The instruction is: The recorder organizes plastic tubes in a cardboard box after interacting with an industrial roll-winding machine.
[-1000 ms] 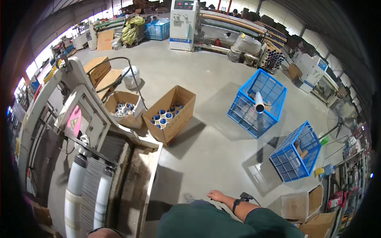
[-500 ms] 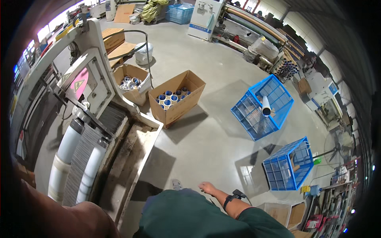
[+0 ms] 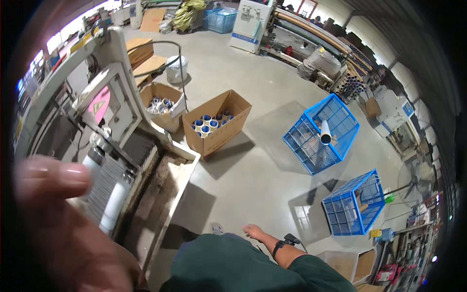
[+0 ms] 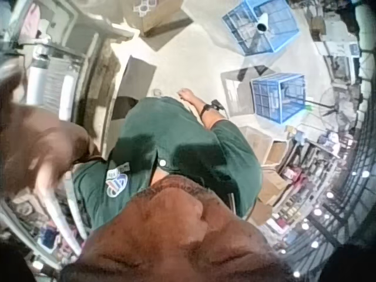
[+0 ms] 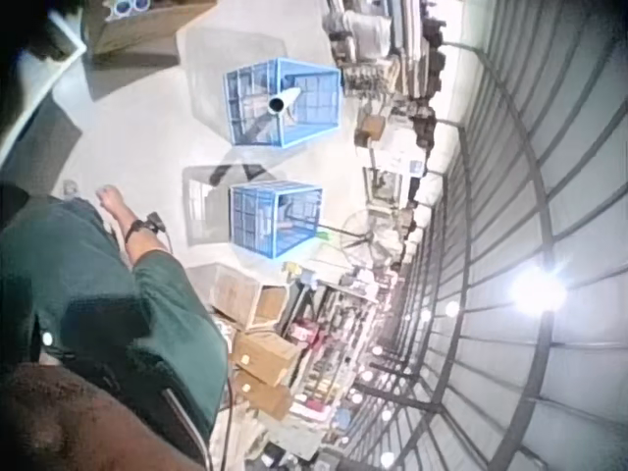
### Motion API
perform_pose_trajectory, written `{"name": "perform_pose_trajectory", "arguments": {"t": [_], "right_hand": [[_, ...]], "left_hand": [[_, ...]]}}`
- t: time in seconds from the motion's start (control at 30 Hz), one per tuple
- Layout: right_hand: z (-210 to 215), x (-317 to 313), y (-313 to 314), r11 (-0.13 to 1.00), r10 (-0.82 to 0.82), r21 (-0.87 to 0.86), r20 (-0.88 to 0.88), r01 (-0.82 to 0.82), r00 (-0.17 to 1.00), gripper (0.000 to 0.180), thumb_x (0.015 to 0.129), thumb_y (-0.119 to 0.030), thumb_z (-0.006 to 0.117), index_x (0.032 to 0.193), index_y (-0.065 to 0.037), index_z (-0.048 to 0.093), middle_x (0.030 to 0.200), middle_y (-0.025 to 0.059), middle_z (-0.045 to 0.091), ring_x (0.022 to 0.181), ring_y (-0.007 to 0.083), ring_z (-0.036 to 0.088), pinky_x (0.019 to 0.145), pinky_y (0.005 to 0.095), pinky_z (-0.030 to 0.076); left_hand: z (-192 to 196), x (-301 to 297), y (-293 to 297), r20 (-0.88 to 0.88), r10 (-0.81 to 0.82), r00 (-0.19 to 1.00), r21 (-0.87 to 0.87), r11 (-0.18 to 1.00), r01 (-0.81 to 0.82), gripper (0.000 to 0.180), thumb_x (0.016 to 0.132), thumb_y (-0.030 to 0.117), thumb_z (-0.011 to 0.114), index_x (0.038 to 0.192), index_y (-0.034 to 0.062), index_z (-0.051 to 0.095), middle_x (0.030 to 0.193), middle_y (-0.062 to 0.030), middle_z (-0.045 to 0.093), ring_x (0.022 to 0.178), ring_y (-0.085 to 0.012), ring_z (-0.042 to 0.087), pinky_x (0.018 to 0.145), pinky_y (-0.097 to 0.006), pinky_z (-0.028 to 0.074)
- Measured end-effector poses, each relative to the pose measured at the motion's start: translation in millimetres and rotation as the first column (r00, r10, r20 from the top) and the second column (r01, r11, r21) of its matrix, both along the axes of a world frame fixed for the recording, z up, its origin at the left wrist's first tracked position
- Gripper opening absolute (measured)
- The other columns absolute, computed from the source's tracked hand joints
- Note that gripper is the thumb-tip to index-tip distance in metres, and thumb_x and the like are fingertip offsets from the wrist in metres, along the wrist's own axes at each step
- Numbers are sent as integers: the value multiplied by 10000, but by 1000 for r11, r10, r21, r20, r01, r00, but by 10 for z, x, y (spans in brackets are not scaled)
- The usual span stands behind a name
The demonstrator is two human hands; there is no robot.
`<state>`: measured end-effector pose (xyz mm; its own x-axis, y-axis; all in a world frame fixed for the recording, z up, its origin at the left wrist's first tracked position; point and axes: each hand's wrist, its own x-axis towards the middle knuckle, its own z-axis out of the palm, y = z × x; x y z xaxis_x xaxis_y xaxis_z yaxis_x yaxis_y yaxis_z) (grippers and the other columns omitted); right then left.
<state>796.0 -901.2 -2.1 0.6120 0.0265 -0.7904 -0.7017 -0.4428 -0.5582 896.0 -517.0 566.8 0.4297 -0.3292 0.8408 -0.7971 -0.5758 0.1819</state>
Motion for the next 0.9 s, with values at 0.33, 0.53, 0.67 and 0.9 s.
{"name": "perform_pose_trajectory", "arguments": {"t": [0.33,0.53,0.67,0.9], "right_hand": [[-108,-37,-50,994,106,-31,102,-103,989,482,883,-417,563,1089,16,620,971,138,662,796,230,660,696,360,513],[-195,1,-12,987,158,-40,177,-153,972,478,872,-425,569,1015,26,636,924,146,664,776,242,657,687,375,508],[-335,4,-75,986,158,-71,117,-150,981,471,858,-432,578,964,24,637,857,144,660,760,234,654,677,377,502],[-284,10,-59,945,328,-130,330,-301,885,466,857,-445,565,930,11,632,844,134,662,745,227,652,678,373,502]], "left_hand": [[-3104,156,-104,-848,-26,529,-159,965,-208,417,697,-15,685,1099,10,577,901,-98,603,754,-192,579,690,-302,476],[-5283,-636,773,-989,-30,144,-73,949,-307,397,763,71,715,1117,-39,574,861,-112,650,781,-179,615,710,-315,506],[-5551,-1138,855,-899,-399,-182,-168,696,-698,319,807,34,662,1081,-75,542,855,-117,587,605,-154,564,501,-270,488],[-5716,-1604,1123,-970,5,-242,141,824,-549,308,834,134,684,1085,-38,635,822,-64,638,756,-124,587,698,-273,481]]}}
